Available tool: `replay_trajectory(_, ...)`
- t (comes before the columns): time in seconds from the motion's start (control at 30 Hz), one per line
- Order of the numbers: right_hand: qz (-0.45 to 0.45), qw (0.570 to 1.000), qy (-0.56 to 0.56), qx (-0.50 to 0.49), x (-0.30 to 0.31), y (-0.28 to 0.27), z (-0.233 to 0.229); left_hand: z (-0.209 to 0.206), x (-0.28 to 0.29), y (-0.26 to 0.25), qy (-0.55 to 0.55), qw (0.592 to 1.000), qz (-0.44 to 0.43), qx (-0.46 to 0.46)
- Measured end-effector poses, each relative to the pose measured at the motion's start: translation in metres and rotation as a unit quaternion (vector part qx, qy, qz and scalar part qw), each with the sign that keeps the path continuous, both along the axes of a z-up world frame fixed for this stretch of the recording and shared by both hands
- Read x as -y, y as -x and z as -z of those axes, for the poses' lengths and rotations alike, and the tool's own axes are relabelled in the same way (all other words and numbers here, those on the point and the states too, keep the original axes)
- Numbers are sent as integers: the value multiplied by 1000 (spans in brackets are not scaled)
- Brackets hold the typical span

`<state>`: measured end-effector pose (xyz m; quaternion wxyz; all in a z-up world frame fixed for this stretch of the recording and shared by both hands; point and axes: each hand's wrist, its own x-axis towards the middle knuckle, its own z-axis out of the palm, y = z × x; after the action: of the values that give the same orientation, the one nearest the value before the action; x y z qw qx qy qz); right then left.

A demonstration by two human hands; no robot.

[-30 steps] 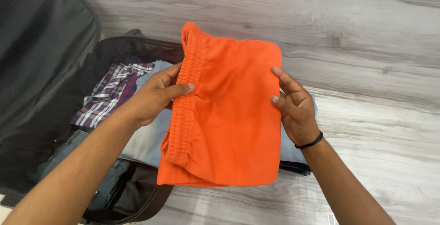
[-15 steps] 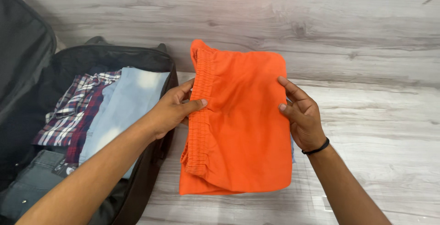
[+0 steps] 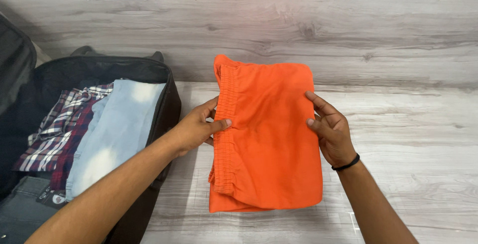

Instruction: The person unzips a suitcase and removes folded clothes one by one, placing them on the floor. Items include a striped shirt, dark jeans, light jeans, and orange shorts. The person smooths each item after placement.

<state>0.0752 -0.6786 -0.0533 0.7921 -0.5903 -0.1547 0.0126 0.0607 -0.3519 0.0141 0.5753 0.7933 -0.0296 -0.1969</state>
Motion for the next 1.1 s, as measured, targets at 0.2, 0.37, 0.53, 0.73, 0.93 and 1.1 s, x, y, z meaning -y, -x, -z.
replay_trajectory(0.2,15,1000,13,-5,10,-6,7,6,5,-10,-18,1000,6,-12)
replay_trajectory(0.37,15,1000,19,-13,16,-14,13,14,8,-21,-22,1000,10,-8)
replay_trajectory(0.53,24,999,29,-33,19,-23,19,23,8,-31,-19,1000,12,-15)
replay_trajectory(0.73,29,998,48,-35,23,-34,32,33,5,-39,-34,999,16,-25)
replay_trajectory(0.93,26,998,36,-32,26,-38,44,44,2,-46,-34,999,14,-30)
replay_trajectory(1.1,30,998,30,-47,25,-38,52,51,0,-48,-42,998,11,-42)
